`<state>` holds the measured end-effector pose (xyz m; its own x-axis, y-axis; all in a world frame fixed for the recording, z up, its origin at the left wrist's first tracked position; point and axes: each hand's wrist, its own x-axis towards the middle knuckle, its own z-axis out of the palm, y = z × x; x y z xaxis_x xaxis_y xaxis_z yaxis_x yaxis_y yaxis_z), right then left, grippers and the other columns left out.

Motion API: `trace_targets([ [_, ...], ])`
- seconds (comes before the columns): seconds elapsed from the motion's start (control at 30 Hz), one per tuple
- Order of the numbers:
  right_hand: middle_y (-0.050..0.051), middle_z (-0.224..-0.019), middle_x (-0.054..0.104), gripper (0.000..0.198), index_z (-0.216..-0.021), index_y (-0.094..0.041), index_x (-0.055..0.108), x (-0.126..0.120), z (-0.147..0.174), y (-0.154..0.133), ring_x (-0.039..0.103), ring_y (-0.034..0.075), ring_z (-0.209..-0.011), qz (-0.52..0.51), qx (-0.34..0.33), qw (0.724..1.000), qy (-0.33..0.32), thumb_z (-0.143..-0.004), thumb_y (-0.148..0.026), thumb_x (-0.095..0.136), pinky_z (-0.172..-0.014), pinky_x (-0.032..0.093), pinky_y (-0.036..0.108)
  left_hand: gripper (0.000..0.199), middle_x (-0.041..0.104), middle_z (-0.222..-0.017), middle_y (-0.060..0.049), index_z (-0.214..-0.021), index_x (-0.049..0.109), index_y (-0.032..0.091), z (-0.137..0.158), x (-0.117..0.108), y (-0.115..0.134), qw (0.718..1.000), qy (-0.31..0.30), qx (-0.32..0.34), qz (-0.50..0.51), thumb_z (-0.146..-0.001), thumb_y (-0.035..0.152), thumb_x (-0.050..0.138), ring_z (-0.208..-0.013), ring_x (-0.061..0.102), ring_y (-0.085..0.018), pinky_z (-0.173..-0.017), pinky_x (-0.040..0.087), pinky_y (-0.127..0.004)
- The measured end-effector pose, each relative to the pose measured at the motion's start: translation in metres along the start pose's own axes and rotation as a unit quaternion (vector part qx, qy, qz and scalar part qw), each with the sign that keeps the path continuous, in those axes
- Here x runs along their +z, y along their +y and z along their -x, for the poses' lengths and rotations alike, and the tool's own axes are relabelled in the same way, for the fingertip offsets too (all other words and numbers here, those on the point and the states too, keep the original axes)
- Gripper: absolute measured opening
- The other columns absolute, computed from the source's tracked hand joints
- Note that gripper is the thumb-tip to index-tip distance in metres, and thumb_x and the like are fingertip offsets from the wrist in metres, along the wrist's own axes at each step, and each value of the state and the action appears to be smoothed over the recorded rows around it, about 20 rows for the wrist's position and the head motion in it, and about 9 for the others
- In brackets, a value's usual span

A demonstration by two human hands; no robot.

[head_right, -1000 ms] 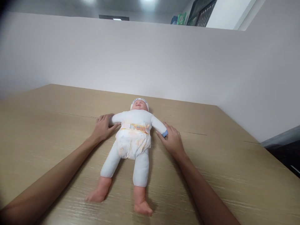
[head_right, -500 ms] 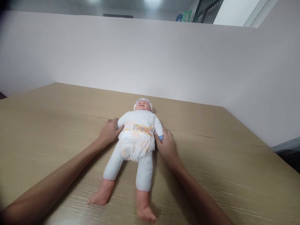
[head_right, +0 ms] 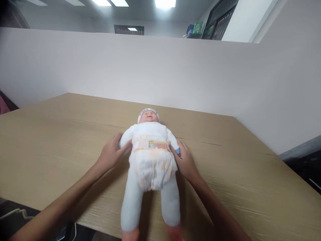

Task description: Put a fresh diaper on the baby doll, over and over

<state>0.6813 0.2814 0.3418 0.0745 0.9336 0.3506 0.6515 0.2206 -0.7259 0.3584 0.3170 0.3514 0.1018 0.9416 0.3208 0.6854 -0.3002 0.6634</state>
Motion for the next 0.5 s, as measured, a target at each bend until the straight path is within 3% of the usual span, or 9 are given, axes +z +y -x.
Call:
trace_targets([
  [0.13,0.011,-0.129,0.078,0.051,-0.14,-0.028,0.073,-0.038,0.05,-0.029,0.073,0.034,-0.115,-0.004,-0.007,1.0,-0.027,-0.104,-0.06,0.058,-0.096,0.062,0.044,0.037,0.073,-0.089,-0.003,-0.1,0.063,0.027,0.095,-0.03,0.012,0.999,-0.018,-0.003,0.041,-0.102,0.064,0.061,-0.081,0.068,-0.027,-0.071,0.054,-0.039],
  [0.23,0.009,-0.123,0.08,0.049,-0.139,-0.029,0.074,-0.067,0.1,-0.041,0.075,0.033,-0.107,0.002,-0.011,0.998,-0.069,-0.104,-0.058,0.058,-0.091,0.065,0.043,0.026,0.076,-0.097,-0.003,-0.115,0.072,0.037,0.186,-0.041,-0.003,0.995,-0.077,0.022,0.054,-0.096,0.055,0.069,-0.083,0.072,-0.03,-0.067,0.06,-0.043],
  [0.3,0.01,-0.124,0.08,0.049,-0.141,-0.032,0.074,-0.083,0.136,-0.046,0.075,0.036,-0.111,0.002,0.001,0.995,-0.1,-0.101,-0.058,0.061,-0.094,0.066,0.046,0.049,0.079,-0.098,-0.003,-0.134,0.072,0.056,0.24,-0.041,-0.018,0.986,-0.136,0.076,0.06,-0.085,0.057,0.075,-0.085,0.074,-0.037,-0.061,0.061,-0.05],
  [0.37,0.011,-0.128,0.079,0.05,-0.141,-0.035,0.076,-0.094,0.172,-0.05,0.074,0.04,-0.119,0.002,0.017,0.991,-0.131,-0.097,-0.058,0.066,-0.1,0.065,0.051,0.06,0.08,-0.095,-0.003,-0.136,0.068,0.067,0.279,-0.037,-0.029,0.979,-0.172,0.093,0.06,-0.078,0.061,0.081,-0.092,0.074,-0.041,-0.06,0.062,-0.053],
  [0.5,0.012,-0.132,0.078,0.052,-0.143,-0.038,0.076,-0.093,0.229,-0.062,0.075,0.04,-0.12,-0.01,0.025,0.968,-0.25,-0.093,-0.049,0.072,-0.1,0.064,0.049,0.042,0.081,-0.106,-0.007,-0.131,0.076,0.049,0.316,-0.025,-0.032,0.972,-0.205,0.099,0.056,-0.091,0.062,0.078,-0.101,0.076,-0.031,-0.073,0.065,-0.043],
])
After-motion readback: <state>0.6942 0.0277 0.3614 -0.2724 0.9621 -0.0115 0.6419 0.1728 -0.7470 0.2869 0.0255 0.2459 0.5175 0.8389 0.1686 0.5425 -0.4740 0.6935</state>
